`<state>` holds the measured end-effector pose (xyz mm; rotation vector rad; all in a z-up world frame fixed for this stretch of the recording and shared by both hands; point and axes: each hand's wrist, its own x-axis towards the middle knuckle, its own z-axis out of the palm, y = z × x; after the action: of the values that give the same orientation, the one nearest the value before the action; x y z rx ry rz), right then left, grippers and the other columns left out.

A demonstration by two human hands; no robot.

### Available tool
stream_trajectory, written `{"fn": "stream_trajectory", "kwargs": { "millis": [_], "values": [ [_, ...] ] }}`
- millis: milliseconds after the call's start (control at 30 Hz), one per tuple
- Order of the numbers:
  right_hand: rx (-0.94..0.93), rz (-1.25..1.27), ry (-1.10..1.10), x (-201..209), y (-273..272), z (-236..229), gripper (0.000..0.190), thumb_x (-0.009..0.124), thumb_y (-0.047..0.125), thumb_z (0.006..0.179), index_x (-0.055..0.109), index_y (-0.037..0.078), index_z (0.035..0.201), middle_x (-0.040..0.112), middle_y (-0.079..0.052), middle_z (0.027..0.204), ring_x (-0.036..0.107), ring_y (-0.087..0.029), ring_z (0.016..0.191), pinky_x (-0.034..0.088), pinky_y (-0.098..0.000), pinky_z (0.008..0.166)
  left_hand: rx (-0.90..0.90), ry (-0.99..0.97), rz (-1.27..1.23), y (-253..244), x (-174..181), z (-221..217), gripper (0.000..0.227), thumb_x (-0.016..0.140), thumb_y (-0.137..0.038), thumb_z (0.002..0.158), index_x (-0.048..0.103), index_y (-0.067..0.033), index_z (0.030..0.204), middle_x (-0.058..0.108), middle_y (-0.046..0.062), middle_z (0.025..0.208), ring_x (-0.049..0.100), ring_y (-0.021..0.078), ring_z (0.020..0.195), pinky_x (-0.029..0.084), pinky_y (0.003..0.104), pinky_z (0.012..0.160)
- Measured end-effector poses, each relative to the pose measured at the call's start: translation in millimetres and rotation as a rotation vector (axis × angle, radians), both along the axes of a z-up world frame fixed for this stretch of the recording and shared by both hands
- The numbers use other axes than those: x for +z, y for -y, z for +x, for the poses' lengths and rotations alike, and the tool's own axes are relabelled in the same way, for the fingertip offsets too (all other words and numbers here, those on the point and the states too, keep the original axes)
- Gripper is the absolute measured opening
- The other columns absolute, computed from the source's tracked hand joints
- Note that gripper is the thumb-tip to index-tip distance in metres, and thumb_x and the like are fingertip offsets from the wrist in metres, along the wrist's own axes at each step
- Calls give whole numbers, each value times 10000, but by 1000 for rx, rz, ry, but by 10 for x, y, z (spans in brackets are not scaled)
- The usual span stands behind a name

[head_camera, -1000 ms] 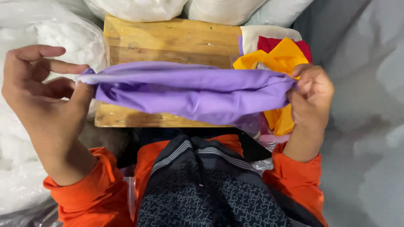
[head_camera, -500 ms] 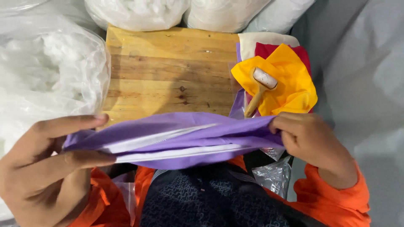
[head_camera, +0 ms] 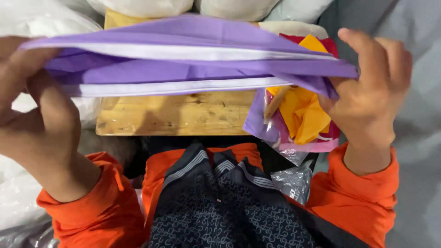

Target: The person is stuffing a purple pillowcase with white fiberfill material by hand.

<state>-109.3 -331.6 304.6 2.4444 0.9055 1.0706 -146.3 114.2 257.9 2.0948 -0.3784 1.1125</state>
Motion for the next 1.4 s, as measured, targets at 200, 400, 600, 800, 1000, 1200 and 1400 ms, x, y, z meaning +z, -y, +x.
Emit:
{"fn": "stream_trajectory", "kwargs": {
  "millis": [200,400,600,800,1000,1200,1400],
  "values": [
    [-23,329,-225,-1582,-16,-121,399,582,46,1003,666,-26,1387,656,-186,1143,621,-377,955,491,-484,870,-148,-434,156,-3,-718,-175,324,557,134,844,816,-13,971,754,164,971,707,275,935,594,393,865],
    [231,349,-1061,-1778,-174,-190,387,795,257,822,761,266,1208,384,-219,1615,372,-543,1419,357,-600,1131,-226,-674,299,387,-757,-63,237,724,-133,808,808,-77,1022,730,168,1205,675,416,904,575,488,738],
    [215,687,-339,-1530,-943,642,429,624,358,1037,721,117,1377,464,-178,1550,371,-438,1465,333,-532,1219,-111,-195,356,1226,-1001,720,429,551,-348,1072,623,-152,1447,584,120,1482,537,393,1319,426,517,1035],
    [-407,514,-625,-3088,-1465,1247,591,599,478,1054,385,421,1602,192,-119,1725,93,-503,1562,98,-809,1149,194,-679,388,1093,-2407,1272,712,552,-541,1033,407,-200,1640,256,166,1713,129,522,1525,110,834,1080],
    [-452,596,-718,-3173,-1356,1404,569,573,477,1061,384,418,1594,240,-146,1695,247,-504,1528,216,-822,1116,255,-700,402,1073,-2596,1408,869,585,-666,955,346,-210,1655,194,186,1707,135,552,1513,200,816,1082],
    [-271,738,-476,-2460,-1810,1436,478,616,367,1044,541,314,1513,345,-100,1671,329,-445,1557,327,-698,1200,195,-417,285,1320,-2218,1719,571,435,-345,1044,499,-190,1590,359,134,1665,187,488,1539,-47,732,1170],
    [-245,524,-590,-3131,-1714,2013,484,512,456,1027,541,325,1492,424,-58,1617,324,-399,1520,221,-604,1240,193,-367,371,1138,-2665,2174,645,426,-553,1074,587,-129,1532,466,209,1582,230,494,1472,37,807,1080]
  ]
}}
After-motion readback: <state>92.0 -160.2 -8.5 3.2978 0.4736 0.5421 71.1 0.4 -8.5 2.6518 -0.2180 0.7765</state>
